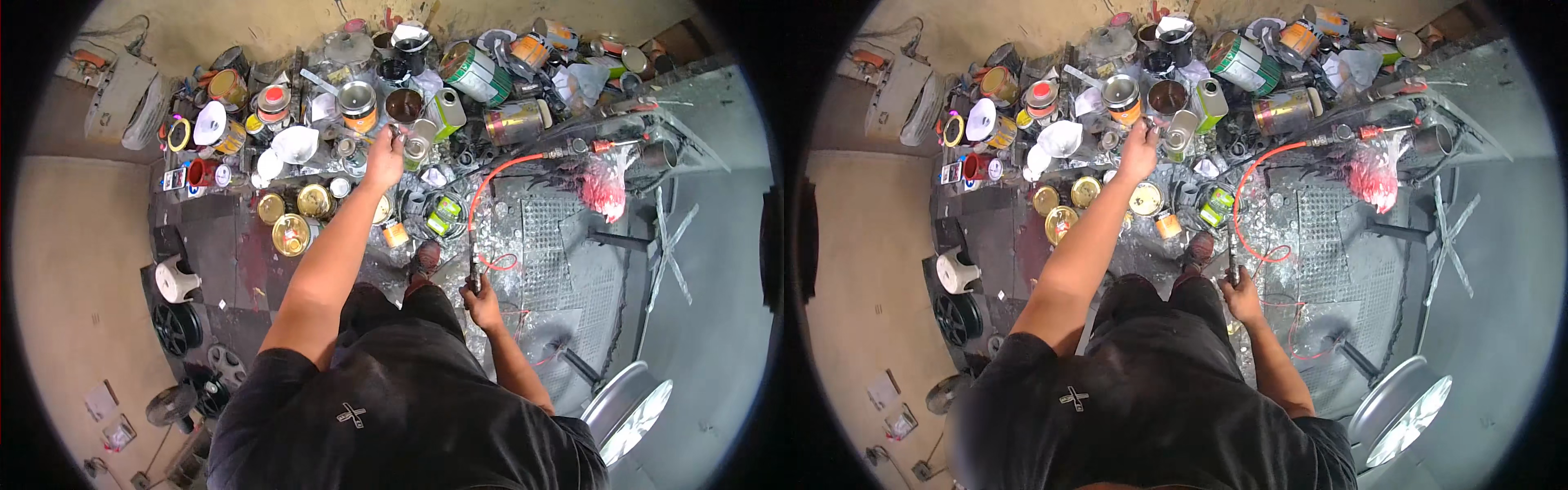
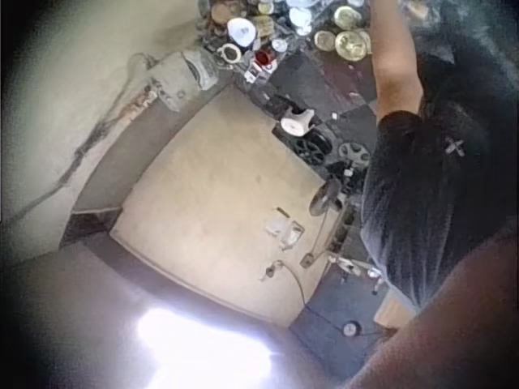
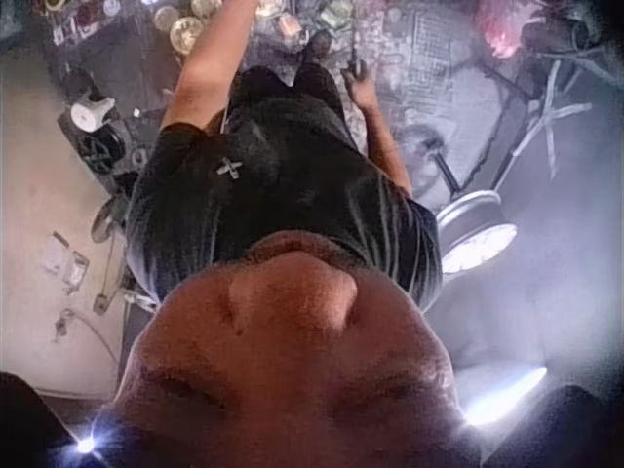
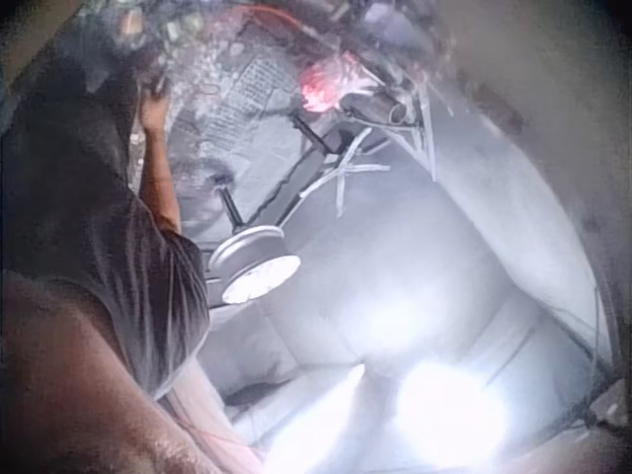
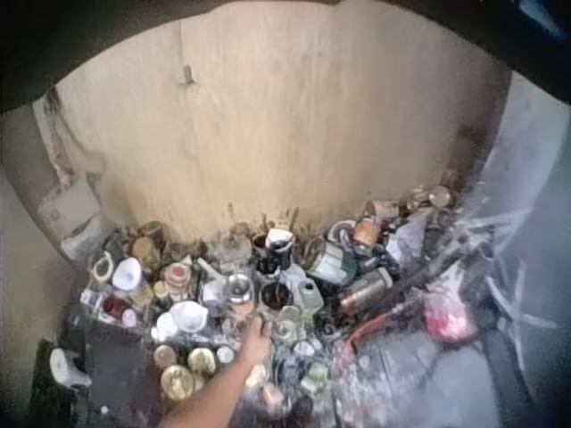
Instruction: The person pours different colored paints and solvents into metal containers, stirs them with a small tool, and tests the consistency by applying a small amount to a piece of paper.
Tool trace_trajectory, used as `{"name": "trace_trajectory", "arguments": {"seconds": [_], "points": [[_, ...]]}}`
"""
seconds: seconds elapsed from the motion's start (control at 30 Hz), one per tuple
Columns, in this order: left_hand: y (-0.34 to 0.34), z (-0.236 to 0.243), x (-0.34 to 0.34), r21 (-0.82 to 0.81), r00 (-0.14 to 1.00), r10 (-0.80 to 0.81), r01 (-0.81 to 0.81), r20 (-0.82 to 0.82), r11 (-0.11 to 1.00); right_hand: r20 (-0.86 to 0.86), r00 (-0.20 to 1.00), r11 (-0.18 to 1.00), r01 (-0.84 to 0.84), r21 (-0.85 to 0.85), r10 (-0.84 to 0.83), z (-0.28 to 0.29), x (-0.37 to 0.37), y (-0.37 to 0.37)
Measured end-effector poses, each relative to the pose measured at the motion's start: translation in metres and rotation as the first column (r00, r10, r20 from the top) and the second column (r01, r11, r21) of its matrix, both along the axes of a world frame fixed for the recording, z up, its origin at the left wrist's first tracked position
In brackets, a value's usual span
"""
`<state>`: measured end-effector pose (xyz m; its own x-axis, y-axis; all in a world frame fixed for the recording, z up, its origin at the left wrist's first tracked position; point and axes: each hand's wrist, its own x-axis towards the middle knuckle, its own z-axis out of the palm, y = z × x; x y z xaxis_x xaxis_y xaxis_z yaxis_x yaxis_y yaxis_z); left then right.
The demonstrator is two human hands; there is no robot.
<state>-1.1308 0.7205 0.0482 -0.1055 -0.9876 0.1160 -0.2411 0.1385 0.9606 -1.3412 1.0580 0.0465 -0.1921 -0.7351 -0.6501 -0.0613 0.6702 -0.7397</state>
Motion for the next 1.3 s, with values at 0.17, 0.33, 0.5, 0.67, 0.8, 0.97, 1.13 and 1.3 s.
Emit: {"name": "trace_trajectory", "arguments": {"seconds": [0.17,0.33,0.5,0.67,0.8,0.97,1.13,1.3], "points": [[-0.008,-0.018,-0.01,0.044,0.99,-0.02,0.014,0.139,0.999,-0.13,0.979,0.988,-0.153,0.031,0.156,0.003,-0.042,-0.027],[-0.01,-0.01,-0.017,0.13,0.977,-0.139,0.119,0.162,0.984,-0.159,0.961,0.974,-0.228,-0.005,0.225,-0.012,-0.047,-0.061],[-0.004,-0.012,-0.013,0.097,0.932,-0.215,0.195,0.29,0.976,-0.386,0.888,0.859,-0.389,-0.334,0.252,0.009,-0.028,-0.13],[0.001,-0.008,-0.022,0.083,0.95,-0.165,0.148,0.266,0.985,-0.566,0.764,0.81,-0.523,-0.265,0.309,0.081,-0.004,-0.22],[0.001,-0.026,-0.013,-0.02,0.974,-0.155,0.161,0.165,0.987,-0.34,0.94,0.744,-0.245,-0.621,0.025,0.143,0.035,-0.254],[0.001,-0.018,-0.018,-0.036,0.961,-0.195,0.206,0.198,0.978,-0.698,0.692,0.709,-0.585,-0.393,0.184,0.061,0.026,-0.266],[0.004,-0.025,-0.011,0.022,0.955,-0.163,0.163,0.247,0.986,-0.596,0.79,0.791,-0.454,-0.409,0.145,0.06,0.04,-0.256],[-0.002,-0.03,-0.009,-0.081,0.942,-0.239,0.264,0.237,0.961,-0.476,0.877,0.896,-0.26,-0.361,0.062,0.012,0.015,-0.222]]}}
